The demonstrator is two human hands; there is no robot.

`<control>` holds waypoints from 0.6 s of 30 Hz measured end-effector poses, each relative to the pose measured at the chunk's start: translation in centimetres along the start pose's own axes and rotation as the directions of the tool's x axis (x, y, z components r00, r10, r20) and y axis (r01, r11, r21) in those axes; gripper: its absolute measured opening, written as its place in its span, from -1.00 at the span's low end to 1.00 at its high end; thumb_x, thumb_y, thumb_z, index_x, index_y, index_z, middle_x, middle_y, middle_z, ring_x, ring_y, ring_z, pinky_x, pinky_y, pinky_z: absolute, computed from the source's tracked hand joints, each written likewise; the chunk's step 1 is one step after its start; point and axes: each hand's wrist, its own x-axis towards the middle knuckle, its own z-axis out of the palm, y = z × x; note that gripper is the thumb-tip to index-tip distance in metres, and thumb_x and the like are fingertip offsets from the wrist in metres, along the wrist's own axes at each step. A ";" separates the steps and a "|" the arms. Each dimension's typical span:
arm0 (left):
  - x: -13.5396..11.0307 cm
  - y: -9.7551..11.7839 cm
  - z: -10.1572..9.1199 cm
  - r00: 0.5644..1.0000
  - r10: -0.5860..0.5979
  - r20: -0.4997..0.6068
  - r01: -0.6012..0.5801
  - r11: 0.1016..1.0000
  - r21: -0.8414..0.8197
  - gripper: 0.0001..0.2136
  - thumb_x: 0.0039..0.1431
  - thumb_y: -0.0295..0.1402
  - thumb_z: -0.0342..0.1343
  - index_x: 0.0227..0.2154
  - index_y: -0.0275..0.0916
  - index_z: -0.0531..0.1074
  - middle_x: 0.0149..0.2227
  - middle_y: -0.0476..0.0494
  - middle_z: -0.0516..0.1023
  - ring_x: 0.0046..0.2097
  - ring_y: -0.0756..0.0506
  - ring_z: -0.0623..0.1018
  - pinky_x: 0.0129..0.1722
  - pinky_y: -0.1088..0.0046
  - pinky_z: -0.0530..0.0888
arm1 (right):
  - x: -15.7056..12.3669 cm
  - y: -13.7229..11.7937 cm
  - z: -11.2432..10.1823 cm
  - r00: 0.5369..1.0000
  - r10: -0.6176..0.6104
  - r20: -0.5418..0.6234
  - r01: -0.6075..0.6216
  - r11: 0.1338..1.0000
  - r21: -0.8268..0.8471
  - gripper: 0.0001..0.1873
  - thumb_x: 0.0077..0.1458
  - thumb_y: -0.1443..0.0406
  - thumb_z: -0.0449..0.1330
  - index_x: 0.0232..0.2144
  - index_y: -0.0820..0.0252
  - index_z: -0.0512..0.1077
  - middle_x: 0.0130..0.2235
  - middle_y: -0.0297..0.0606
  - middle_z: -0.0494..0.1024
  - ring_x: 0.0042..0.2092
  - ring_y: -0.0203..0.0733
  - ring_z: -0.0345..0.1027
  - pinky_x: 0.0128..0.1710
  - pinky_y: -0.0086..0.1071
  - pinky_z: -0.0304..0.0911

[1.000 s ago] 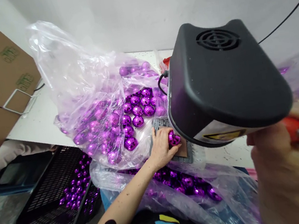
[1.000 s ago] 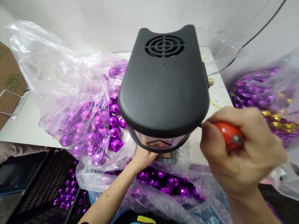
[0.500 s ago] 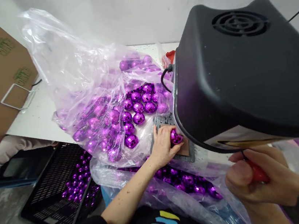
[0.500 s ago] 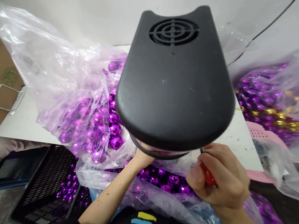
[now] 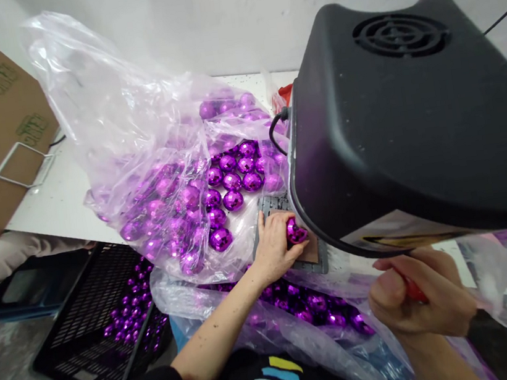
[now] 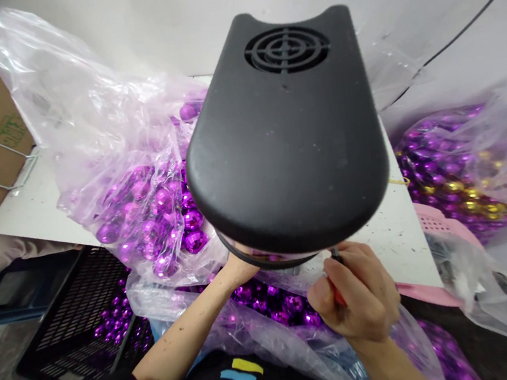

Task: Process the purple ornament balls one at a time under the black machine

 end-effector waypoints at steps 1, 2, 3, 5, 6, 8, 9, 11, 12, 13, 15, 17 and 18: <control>0.0 0.0 0.0 1.000 -0.002 -0.002 0.002 1.000 -0.001 -0.56 0.11 -0.32 0.24 0.07 -0.14 0.36 0.00 -0.23 0.53 0.13 -0.29 0.46 0.41 -0.17 -0.08 | 0.0 0.0 0.1 0.999 -0.021 -0.030 0.021 1.000 -0.002 -0.95 0.01 0.28 0.15 -0.46 0.13 0.37 -0.50 -0.29 0.37 -0.34 -0.19 0.39 -0.37 -0.29 0.33; 0.1 0.1 0.0 1.000 -0.003 -0.006 0.003 1.000 -0.003 -0.56 0.11 -0.31 0.24 0.06 -0.15 0.37 0.00 -0.23 0.53 0.13 -0.30 0.47 0.40 -0.18 -0.06 | -0.1 0.0 0.2 0.996 -0.049 -0.071 0.049 0.999 -0.007 -0.96 0.01 0.29 0.15 -0.45 0.13 0.38 -0.50 -0.28 0.38 -0.34 -0.19 0.39 -0.38 -0.29 0.32; 0.1 0.1 0.0 1.000 -0.001 -0.012 0.001 1.000 -0.004 -0.58 0.11 -0.31 0.24 0.05 -0.15 0.37 0.00 -0.24 0.53 0.13 -0.30 0.47 0.40 -0.18 -0.05 | -0.2 0.1 0.4 0.990 -0.080 -0.117 0.079 0.997 -0.016 -0.97 0.02 0.31 0.16 -0.43 0.13 0.40 -0.49 -0.28 0.38 -0.35 -0.19 0.39 -0.38 -0.29 0.32; 0.1 0.1 0.0 1.000 0.006 -0.022 -0.006 1.000 -0.004 -0.59 0.12 -0.30 0.23 0.04 -0.16 0.37 0.00 -0.24 0.53 0.12 -0.30 0.48 0.40 -0.19 -0.04 | -0.6 0.3 0.8 0.970 -0.136 -0.204 0.131 0.991 -0.037 -0.94 0.03 0.33 0.17 -0.37 0.13 0.43 -0.47 -0.27 0.41 -0.35 -0.19 0.39 -0.39 -0.29 0.31; 0.1 0.1 0.0 1.000 0.008 -0.024 -0.009 1.000 -0.003 -0.60 0.13 -0.30 0.23 0.04 -0.16 0.37 -0.01 -0.23 0.53 0.12 -0.30 0.48 0.40 -0.19 -0.04 | -0.8 0.4 1.1 0.959 -0.154 -0.240 0.147 0.988 -0.045 -0.91 0.04 0.33 0.17 -0.34 0.13 0.44 -0.45 -0.26 0.42 -0.34 -0.18 0.39 -0.40 -0.29 0.31; 0.1 0.1 0.0 1.000 0.008 -0.027 -0.008 1.000 0.001 -0.59 0.13 -0.30 0.23 0.05 -0.14 0.35 -0.02 -0.21 0.53 0.12 -0.28 0.48 0.40 -0.18 -0.04 | -1.3 0.8 1.8 0.948 -0.162 -0.275 0.155 0.987 -0.048 -0.87 0.07 0.31 0.16 -0.27 0.12 0.44 -0.40 -0.24 0.45 -0.33 -0.18 0.40 -0.40 -0.28 0.31; 0.0 0.1 0.1 1.000 0.007 -0.029 -0.007 1.000 0.003 -0.58 0.13 -0.31 0.23 0.06 -0.13 0.34 -0.02 -0.20 0.53 0.12 -0.27 0.48 0.40 -0.17 -0.04 | -1.4 1.0 2.3 0.947 -0.162 -0.277 0.154 0.987 -0.050 -0.86 0.07 0.31 0.15 -0.26 0.12 0.44 -0.38 -0.23 0.45 -0.32 -0.18 0.40 -0.39 -0.28 0.32; -0.1 0.0 0.2 1.000 0.001 -0.032 -0.001 1.000 0.004 -0.57 0.13 -0.31 0.23 0.06 -0.12 0.33 -0.02 -0.18 0.53 0.12 -0.26 0.48 0.41 -0.15 -0.04 | -1.6 1.3 3.3 0.956 -0.154 -0.249 0.144 0.988 -0.056 -0.86 0.07 0.35 0.14 -0.28 0.13 0.44 -0.37 -0.24 0.45 -0.30 -0.19 0.40 -0.37 -0.30 0.32; -0.1 -0.1 0.2 1.000 -0.004 -0.029 0.004 1.000 0.002 -0.57 0.12 -0.31 0.23 0.07 -0.12 0.33 -0.02 -0.18 0.53 0.13 -0.26 0.48 0.41 -0.14 -0.03 | -1.6 1.4 3.7 0.964 -0.145 -0.222 0.136 0.989 -0.058 -0.88 0.06 0.37 0.15 -0.30 0.14 0.44 -0.39 -0.25 0.44 -0.30 -0.21 0.40 -0.36 -0.32 0.32; -0.2 -0.2 0.3 1.000 -0.011 -0.025 0.010 1.000 -0.002 -0.56 0.11 -0.32 0.24 0.07 -0.12 0.33 -0.01 -0.18 0.53 0.13 -0.27 0.47 0.40 -0.14 -0.01 | -1.5 1.5 4.0 0.972 -0.135 -0.193 0.126 0.990 -0.058 -0.89 0.04 0.38 0.15 -0.33 0.15 0.45 -0.41 -0.27 0.43 -0.31 -0.23 0.39 -0.36 -0.35 0.32; -0.3 -0.4 0.4 0.999 -0.026 -0.018 0.026 1.000 -0.015 -0.55 0.10 -0.31 0.24 0.07 -0.13 0.34 0.01 -0.18 0.52 0.16 -0.28 0.45 0.39 -0.14 0.04 | -1.3 1.5 3.9 0.984 -0.109 -0.142 0.103 0.994 -0.045 -0.93 0.04 0.36 0.15 -0.39 0.17 0.44 -0.46 -0.29 0.40 -0.34 -0.26 0.36 -0.37 -0.38 0.29; -0.4 -0.5 0.5 0.999 -0.040 -0.010 0.040 0.999 -0.022 -0.54 0.10 -0.30 0.24 0.08 -0.13 0.34 0.02 -0.19 0.51 0.17 -0.28 0.44 0.37 -0.13 0.08 | -0.8 1.4 2.9 0.993 -0.070 -0.095 0.068 0.997 -0.019 -0.92 0.03 0.29 0.16 -0.43 0.17 0.45 -0.48 -0.28 0.39 -0.37 -0.27 0.34 -0.39 -0.39 0.27; -0.4 -0.5 0.5 0.999 -0.046 -0.006 0.046 0.999 -0.022 -0.54 0.11 -0.30 0.24 0.08 -0.14 0.34 0.03 -0.19 0.51 0.17 -0.29 0.44 0.37 -0.13 0.09 | -0.4 1.2 2.1 0.997 -0.043 -0.068 0.043 0.999 -0.006 -0.87 0.03 0.24 0.17 -0.45 0.17 0.45 -0.49 -0.28 0.38 -0.38 -0.27 0.33 -0.40 -0.38 0.26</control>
